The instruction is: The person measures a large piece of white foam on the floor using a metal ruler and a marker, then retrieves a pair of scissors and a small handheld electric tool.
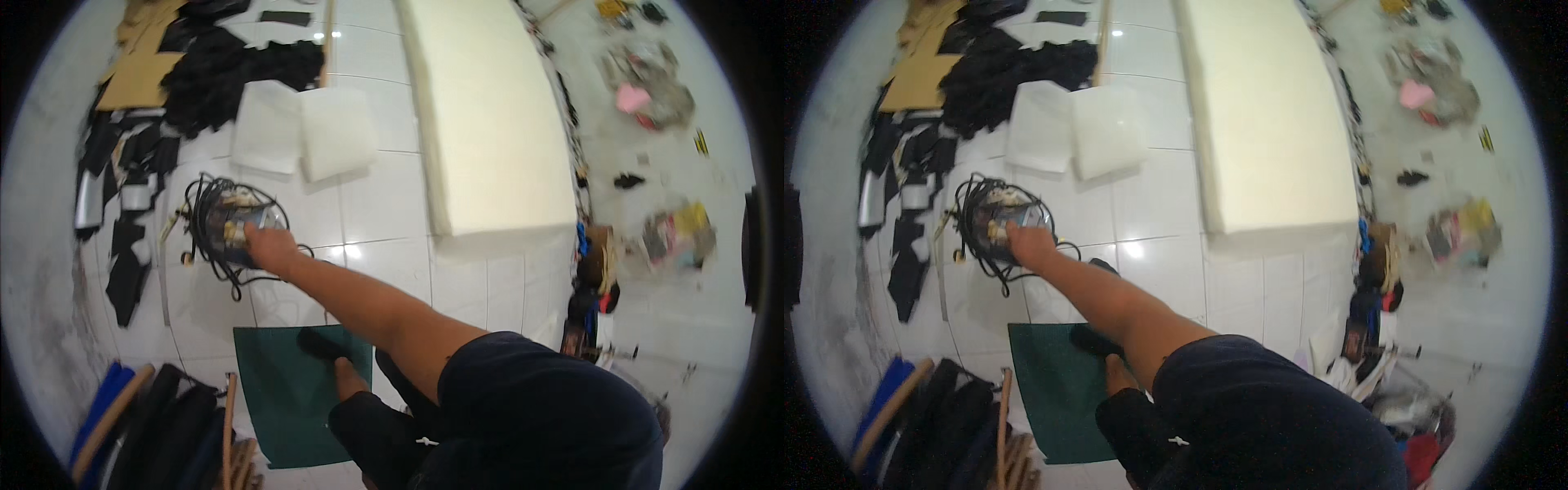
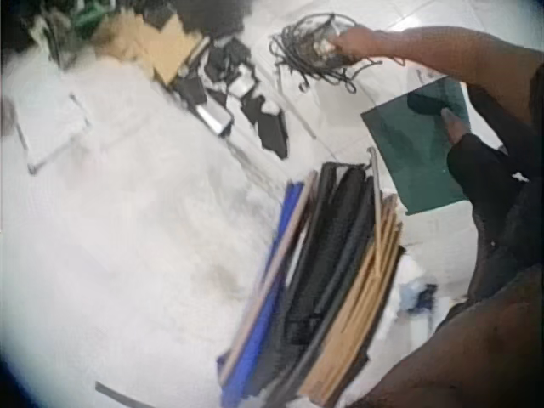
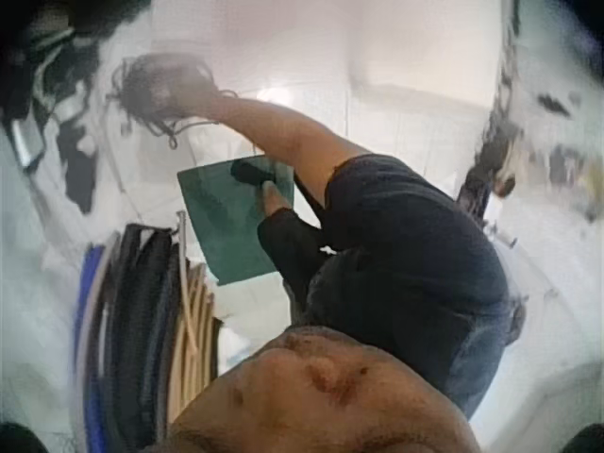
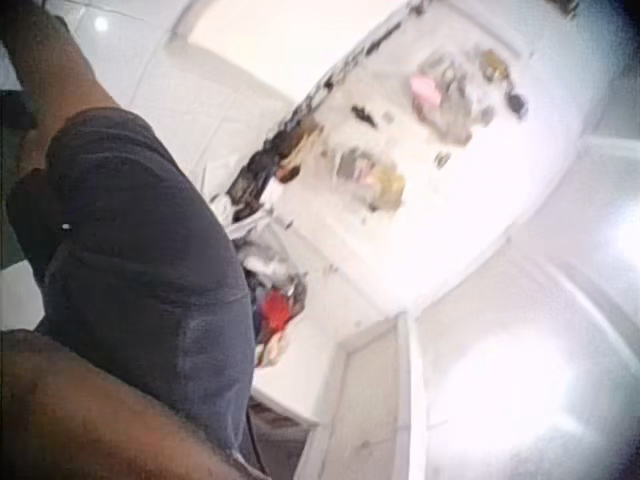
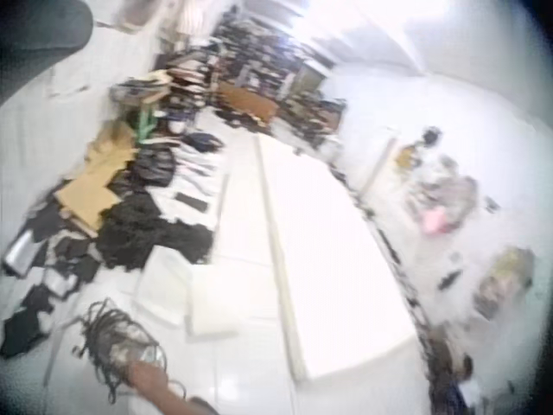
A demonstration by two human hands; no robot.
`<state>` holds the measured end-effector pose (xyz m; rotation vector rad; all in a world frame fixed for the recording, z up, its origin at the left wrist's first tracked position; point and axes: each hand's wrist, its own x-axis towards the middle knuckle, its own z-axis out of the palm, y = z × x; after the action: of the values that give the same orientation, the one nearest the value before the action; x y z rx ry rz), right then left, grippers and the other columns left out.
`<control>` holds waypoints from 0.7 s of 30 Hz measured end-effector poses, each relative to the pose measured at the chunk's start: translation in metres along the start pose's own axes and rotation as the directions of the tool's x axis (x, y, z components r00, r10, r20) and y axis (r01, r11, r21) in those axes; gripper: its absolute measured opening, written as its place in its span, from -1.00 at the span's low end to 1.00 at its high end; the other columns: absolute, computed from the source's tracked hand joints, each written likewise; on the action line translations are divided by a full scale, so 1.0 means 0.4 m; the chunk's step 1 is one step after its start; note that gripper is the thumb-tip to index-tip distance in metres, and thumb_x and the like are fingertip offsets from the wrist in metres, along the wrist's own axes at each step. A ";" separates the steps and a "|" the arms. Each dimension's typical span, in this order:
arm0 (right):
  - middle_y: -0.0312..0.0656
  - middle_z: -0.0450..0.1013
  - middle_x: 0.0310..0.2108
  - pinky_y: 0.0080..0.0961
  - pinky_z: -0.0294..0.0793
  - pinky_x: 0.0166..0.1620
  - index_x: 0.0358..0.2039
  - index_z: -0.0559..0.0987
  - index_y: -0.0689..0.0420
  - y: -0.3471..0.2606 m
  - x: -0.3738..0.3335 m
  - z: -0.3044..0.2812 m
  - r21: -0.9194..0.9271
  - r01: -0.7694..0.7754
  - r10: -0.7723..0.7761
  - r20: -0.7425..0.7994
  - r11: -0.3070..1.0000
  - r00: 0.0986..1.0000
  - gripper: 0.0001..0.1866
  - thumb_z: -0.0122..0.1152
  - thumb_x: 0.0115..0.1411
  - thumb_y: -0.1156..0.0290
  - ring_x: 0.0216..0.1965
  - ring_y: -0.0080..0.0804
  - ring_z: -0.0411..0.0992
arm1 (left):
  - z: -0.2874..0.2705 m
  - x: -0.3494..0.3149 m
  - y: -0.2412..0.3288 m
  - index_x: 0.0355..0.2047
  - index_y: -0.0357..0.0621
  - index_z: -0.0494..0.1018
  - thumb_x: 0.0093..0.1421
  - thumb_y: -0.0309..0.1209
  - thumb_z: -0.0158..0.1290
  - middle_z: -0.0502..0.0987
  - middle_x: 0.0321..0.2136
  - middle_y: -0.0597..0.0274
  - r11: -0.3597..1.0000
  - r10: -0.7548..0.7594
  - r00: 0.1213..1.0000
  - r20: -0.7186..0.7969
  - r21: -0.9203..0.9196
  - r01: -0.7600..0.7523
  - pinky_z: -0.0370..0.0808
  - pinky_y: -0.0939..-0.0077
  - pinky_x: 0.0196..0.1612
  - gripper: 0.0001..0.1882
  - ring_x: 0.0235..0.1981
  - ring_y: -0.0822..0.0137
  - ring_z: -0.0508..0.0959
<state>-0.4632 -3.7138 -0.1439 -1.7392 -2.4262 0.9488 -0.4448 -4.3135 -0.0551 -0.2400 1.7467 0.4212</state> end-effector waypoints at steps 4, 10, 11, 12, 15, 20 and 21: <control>-0.02 0.53 -0.52 -0.13 0.49 -0.39 -0.22 0.37 0.16 0.043 -0.192 -0.055 0.080 -0.108 0.112 -0.050 0.991 0.992 -0.47 -0.09 0.27 -0.14 -0.44 -0.05 0.55 | -0.157 0.049 -0.032 0.01 -0.25 0.39 0.31 -0.17 -0.03 0.49 -0.09 -0.06 0.998 -0.049 0.997 0.053 0.053 0.047 0.34 0.15 0.12 -0.58 -0.04 0.11 0.46; -0.07 0.53 -0.54 -0.17 0.47 -0.44 -0.20 0.40 0.14 0.233 -0.405 -0.051 0.086 -0.146 0.160 -0.179 0.985 0.971 -0.40 -0.12 0.24 -0.23 -0.47 -0.09 0.54 | -0.251 0.110 0.063 0.00 -0.25 0.39 0.31 -0.21 -0.03 0.48 -0.07 -0.06 0.956 0.088 0.994 0.058 0.277 -0.101 0.35 0.17 0.09 -0.61 -0.05 0.10 0.46; -0.07 0.53 -0.54 -0.17 0.47 -0.44 -0.20 0.40 0.14 0.263 -0.439 -0.048 0.101 -0.165 0.182 -0.195 0.981 0.964 -0.40 -0.12 0.24 -0.23 -0.47 -0.09 0.54 | -0.257 0.117 0.082 0.00 -0.25 0.39 0.30 -0.23 -0.03 0.48 -0.07 -0.06 0.940 0.122 0.991 0.058 0.315 -0.134 0.36 0.18 0.08 -0.62 -0.05 0.10 0.46; -0.08 0.51 -0.58 -0.16 0.46 -0.46 -0.25 0.41 0.13 0.294 -0.471 -0.045 0.081 -0.164 0.178 -0.215 0.983 0.960 -0.44 -0.07 0.22 -0.20 -0.50 -0.09 0.54 | -0.255 0.121 0.096 0.00 -0.25 0.39 0.30 -0.24 -0.03 0.48 -0.07 -0.06 0.924 0.148 0.987 0.066 0.346 -0.161 0.36 0.19 0.07 -0.63 -0.05 0.10 0.46; -0.10 0.49 -0.64 -0.20 0.45 -0.52 -0.33 0.43 0.10 0.356 -0.554 -0.065 0.059 -0.171 0.180 -0.253 0.984 0.950 -0.49 0.01 0.19 -0.17 -0.56 -0.10 0.52 | -0.241 0.137 0.143 -0.01 -0.25 0.40 0.30 -0.28 -0.04 0.47 -0.06 -0.06 0.866 0.233 0.969 0.086 0.434 -0.247 0.38 0.21 0.05 -0.65 -0.06 0.09 0.46; -0.10 0.48 -0.63 -0.16 0.45 -0.52 -0.31 0.44 0.08 0.478 -0.691 -0.063 0.077 -0.177 0.190 -0.213 0.981 0.958 -0.45 0.01 0.16 -0.22 -0.54 -0.09 0.53 | -0.195 0.161 0.191 -0.03 -0.24 0.40 0.29 -0.35 -0.04 0.45 -0.05 -0.06 0.754 0.371 0.919 0.134 0.534 -0.382 0.41 0.25 0.00 -0.69 -0.07 0.08 0.47; -0.09 0.48 -0.63 -0.16 0.45 -0.52 -0.31 0.45 0.08 0.502 -0.706 -0.062 0.081 -0.173 0.186 -0.211 0.982 0.960 -0.45 0.02 0.15 -0.23 -0.54 -0.09 0.53 | -0.184 0.171 0.199 -0.03 -0.24 0.40 0.28 -0.37 -0.04 0.45 -0.05 -0.06 0.732 0.405 0.902 0.147 0.539 -0.417 0.42 0.25 -0.01 -0.70 -0.07 0.08 0.47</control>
<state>-0.1743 -3.9057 -0.1262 -1.9532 -2.1132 0.7876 -0.5563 -4.2664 -0.0971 0.5923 1.8210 0.2013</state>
